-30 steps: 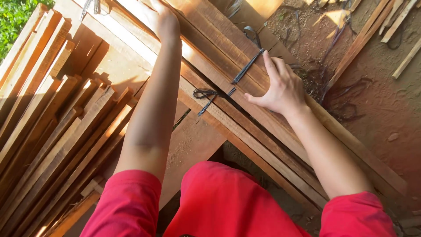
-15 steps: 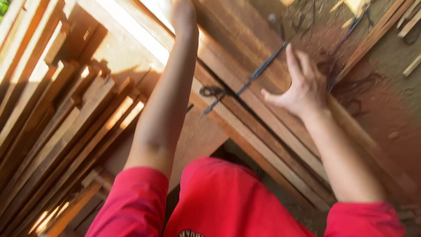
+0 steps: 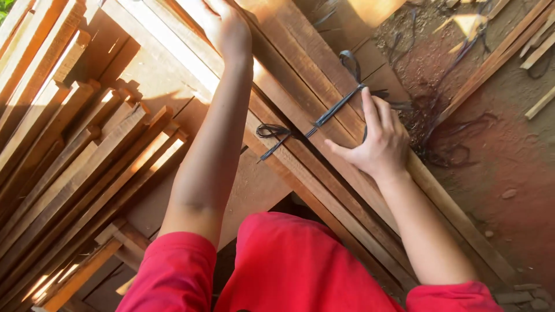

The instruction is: The recorder is organizing, straightening, and bundling long wooden planks in a woodworking shop.

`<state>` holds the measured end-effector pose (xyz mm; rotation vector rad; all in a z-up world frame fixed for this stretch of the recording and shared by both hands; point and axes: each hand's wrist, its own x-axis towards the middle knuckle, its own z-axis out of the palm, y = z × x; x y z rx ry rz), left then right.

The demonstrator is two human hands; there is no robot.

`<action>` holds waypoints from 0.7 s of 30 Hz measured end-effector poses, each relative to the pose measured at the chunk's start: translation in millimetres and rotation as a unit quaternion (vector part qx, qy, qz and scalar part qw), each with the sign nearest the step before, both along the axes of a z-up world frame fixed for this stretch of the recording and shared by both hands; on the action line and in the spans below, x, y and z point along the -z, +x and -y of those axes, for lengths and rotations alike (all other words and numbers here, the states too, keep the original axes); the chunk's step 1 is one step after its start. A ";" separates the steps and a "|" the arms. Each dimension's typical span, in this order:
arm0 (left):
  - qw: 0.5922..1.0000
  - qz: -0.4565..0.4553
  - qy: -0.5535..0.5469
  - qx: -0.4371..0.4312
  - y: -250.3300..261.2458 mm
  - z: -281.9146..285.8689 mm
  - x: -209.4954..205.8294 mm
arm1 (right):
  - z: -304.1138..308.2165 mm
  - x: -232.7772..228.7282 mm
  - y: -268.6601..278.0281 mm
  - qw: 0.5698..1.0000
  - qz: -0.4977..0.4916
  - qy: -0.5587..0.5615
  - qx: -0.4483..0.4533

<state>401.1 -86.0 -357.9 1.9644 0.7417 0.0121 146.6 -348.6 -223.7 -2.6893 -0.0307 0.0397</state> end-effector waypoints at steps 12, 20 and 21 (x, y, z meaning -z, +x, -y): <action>0.893 -0.010 0.338 0.297 1.6 -49.7 126.6 | 14.9 3.2 79.0 0.891 -0.415 0.168 0.071; 0.967 -0.041 0.153 0.200 -21.1 7.2 -22.5 | 20.1 25.0 68.9 0.874 -0.429 0.222 0.059; 0.967 -0.035 0.153 0.200 -39.2 24.3 -47.2 | 21.2 21.5 69.0 0.876 -0.424 0.222 0.059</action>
